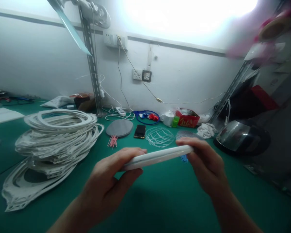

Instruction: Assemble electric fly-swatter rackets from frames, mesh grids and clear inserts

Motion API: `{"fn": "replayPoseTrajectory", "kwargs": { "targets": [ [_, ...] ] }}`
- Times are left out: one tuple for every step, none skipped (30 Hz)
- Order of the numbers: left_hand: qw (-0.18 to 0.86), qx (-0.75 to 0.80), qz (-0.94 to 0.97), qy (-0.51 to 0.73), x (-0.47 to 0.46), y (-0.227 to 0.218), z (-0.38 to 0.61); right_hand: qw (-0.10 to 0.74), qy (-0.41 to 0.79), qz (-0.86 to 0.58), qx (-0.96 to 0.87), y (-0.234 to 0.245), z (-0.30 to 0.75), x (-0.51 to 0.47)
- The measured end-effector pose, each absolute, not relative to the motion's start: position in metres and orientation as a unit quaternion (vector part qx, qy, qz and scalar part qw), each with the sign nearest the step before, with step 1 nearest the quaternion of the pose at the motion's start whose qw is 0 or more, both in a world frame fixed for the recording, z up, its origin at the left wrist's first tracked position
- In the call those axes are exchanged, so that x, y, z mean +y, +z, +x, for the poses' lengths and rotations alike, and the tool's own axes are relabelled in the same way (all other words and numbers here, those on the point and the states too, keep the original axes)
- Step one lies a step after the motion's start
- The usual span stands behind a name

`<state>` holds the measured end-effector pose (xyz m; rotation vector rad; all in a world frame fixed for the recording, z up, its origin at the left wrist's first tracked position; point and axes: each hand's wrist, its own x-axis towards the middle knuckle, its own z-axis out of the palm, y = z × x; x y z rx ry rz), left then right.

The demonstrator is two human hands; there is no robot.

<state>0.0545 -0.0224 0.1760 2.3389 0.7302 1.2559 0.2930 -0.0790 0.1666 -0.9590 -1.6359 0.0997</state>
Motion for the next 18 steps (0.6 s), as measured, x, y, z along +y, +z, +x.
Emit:
{"fn": "replayPoseTrajectory", "kwargs": {
  "targets": [
    [0.156,0.251,0.852,0.432,-0.022,0.185,0.051,0.574,0.063,-0.412,-0.704,0.164,0.291,-0.079],
    [0.118,0.243,0.871,0.412,-0.021,0.193,0.05,0.561,0.077,-0.413,-0.713,0.16,0.287,-0.079],
    [0.085,0.237,0.888,0.385,-0.02,0.198,0.049,0.549,0.085,-0.409,-0.724,0.154,0.28,-0.078],
    [0.062,0.234,0.904,0.353,-0.019,0.2,0.05,0.543,0.087,-0.402,-0.732,0.147,0.273,-0.077],
    [0.05,0.236,0.918,0.315,-0.018,0.2,0.052,0.543,0.088,-0.394,-0.736,0.139,0.265,-0.075],
    [0.052,0.241,0.929,0.274,-0.017,0.198,0.055,0.549,0.089,-0.388,-0.735,0.131,0.257,-0.073],
    [0.066,0.25,0.937,0.233,-0.017,0.194,0.058,0.561,0.088,-0.384,-0.728,0.122,0.25,-0.07],
    [0.087,0.26,0.941,0.196,-0.017,0.189,0.06,0.573,0.088,-0.381,-0.72,0.115,0.244,-0.068],
    [0.11,0.269,0.942,0.167,-0.017,0.185,0.063,0.582,0.088,-0.38,-0.713,0.108,0.241,-0.066],
    [0.132,0.27,0.942,0.149,-0.018,0.181,0.065,0.587,0.085,-0.381,-0.709,0.103,0.239,-0.065],
    [0.147,0.268,0.942,0.139,-0.019,0.178,0.066,0.588,0.08,-0.379,-0.71,0.099,0.238,-0.064],
    [0.156,0.264,0.943,0.133,-0.021,0.176,0.068,0.585,0.074,-0.377,-0.714,0.097,0.238,-0.064],
    [0.157,0.261,0.944,0.129,-0.022,0.176,0.069,0.581,0.069,-0.375,-0.719,0.096,0.239,-0.064],
    [0.15,0.26,0.946,0.125,-0.023,0.175,0.071,0.577,0.065,-0.375,-0.723,0.096,0.24,-0.065],
    [0.136,0.26,0.948,0.124,-0.023,0.175,0.073,0.575,0.061,-0.378,-0.723,0.096,0.241,-0.065],
    [0.115,0.259,0.951,0.127,-0.024,0.174,0.076,0.574,0.058,-0.384,-0.721,0.097,0.241,-0.065],
    [0.091,0.255,0.953,0.133,-0.023,0.173,0.078,0.574,0.055,-0.391,-0.717,0.098,0.242,-0.066],
    [0.068,0.248,0.956,0.138,-0.022,0.171,0.081,0.576,0.05,-0.397,-0.713,0.098,0.243,-0.066]
  ]
}}
